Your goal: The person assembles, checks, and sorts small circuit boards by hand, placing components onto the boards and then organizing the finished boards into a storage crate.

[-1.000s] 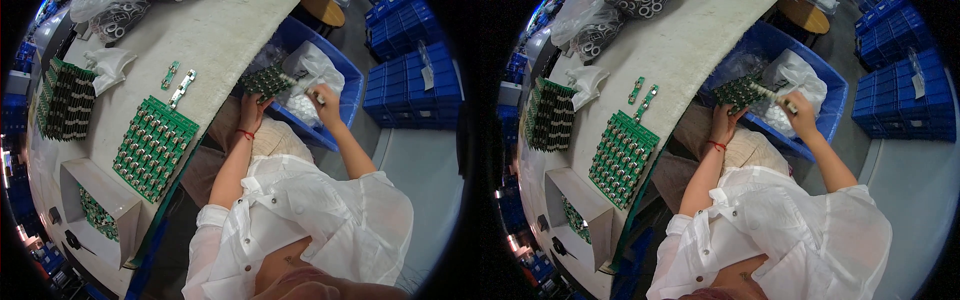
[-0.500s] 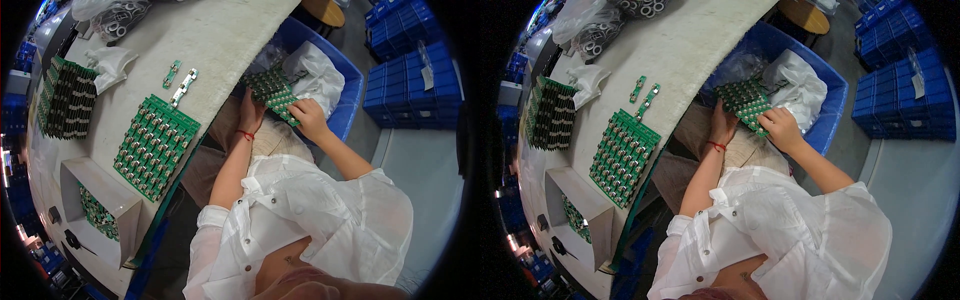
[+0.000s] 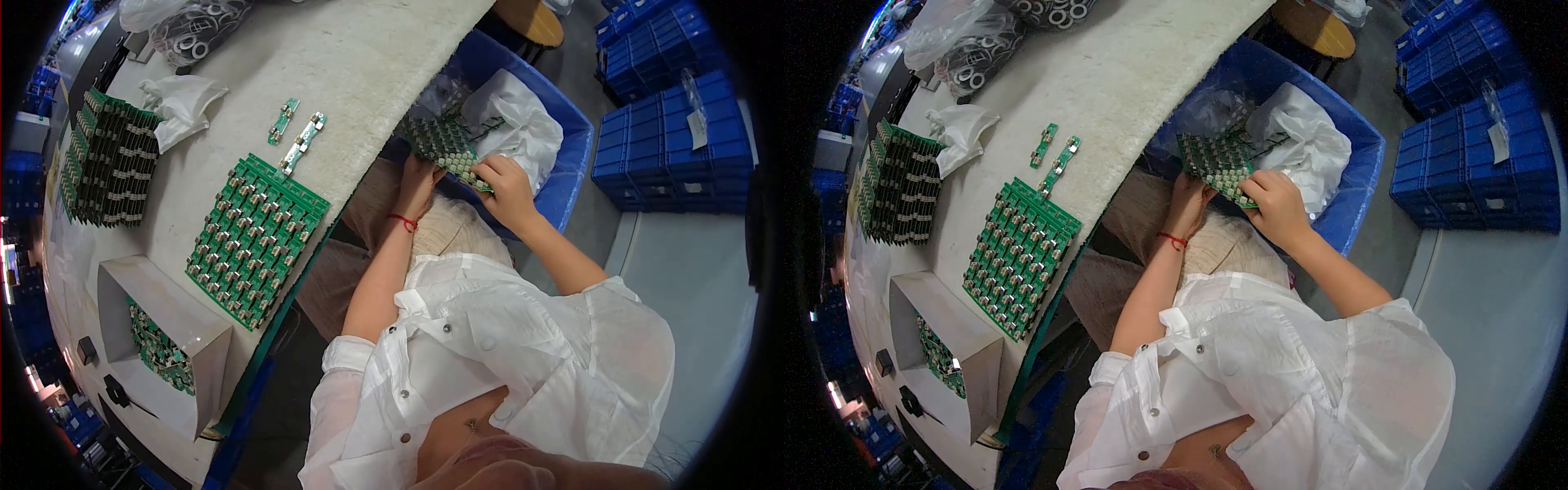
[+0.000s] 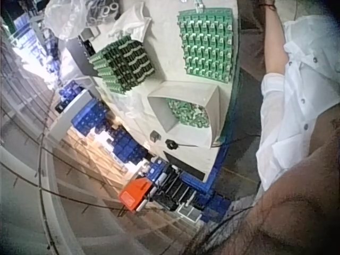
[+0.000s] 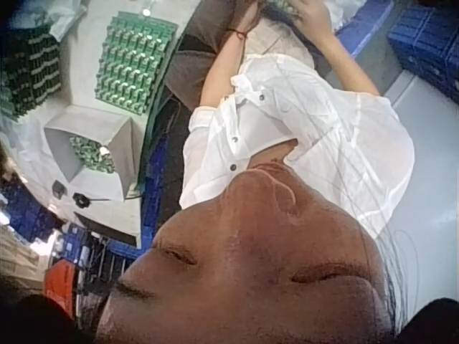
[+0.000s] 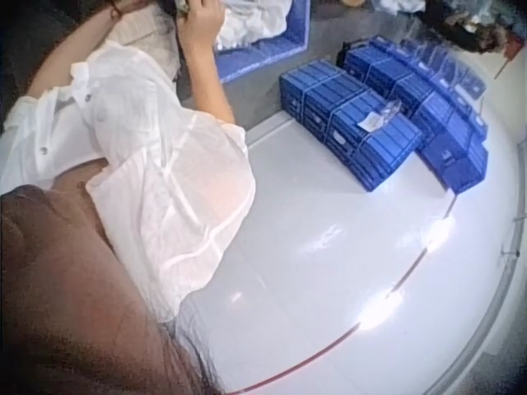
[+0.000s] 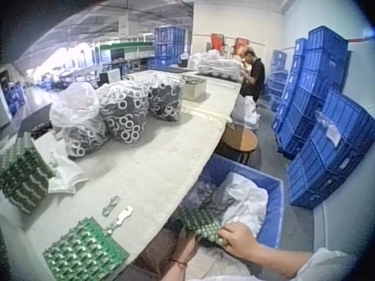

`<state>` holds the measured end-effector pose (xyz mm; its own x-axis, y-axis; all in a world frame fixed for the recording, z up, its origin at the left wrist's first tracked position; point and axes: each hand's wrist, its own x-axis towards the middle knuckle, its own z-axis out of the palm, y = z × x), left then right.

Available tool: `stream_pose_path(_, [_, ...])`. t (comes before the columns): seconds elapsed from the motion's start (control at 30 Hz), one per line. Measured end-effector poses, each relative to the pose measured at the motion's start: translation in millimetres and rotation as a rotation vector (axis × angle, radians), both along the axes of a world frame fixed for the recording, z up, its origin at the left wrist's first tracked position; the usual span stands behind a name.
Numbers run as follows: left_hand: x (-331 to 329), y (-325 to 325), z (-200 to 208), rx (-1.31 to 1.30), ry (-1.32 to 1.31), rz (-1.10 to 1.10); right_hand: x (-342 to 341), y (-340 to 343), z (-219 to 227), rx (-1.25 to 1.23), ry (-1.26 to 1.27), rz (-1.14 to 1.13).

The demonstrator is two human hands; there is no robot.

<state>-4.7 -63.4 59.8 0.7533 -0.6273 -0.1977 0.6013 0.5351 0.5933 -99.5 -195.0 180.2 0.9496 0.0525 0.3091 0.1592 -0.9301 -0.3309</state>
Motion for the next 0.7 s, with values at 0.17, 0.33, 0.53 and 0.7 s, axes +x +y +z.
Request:
stream_pose_path(0.17, [-0.4, -1.6, -6.3, 0.098, 0.031, 0.040, -2.5, 9.7, -9.0, -0.026, -0.037, -0.019])
stream_pose_path(0.33, [-1.4, -4.0, -11.9, 0.072, -0.022, 0.056, -5.0, 14.1, -7.9, -0.079, -0.052, -0.001])
stream_pose_path(0.53, [-4.5, -3.4, -13.6, 0.112, -0.011, 0.109, -6.7, 22.2, -12.5, -0.076, -0.068, -0.041])
stream_pose_path(0.7, [-1.5, -1.6, -5.7, 0.132, -0.047, 0.088, 0.7, 26.2, -11.8, 0.037, -0.112, -0.208])
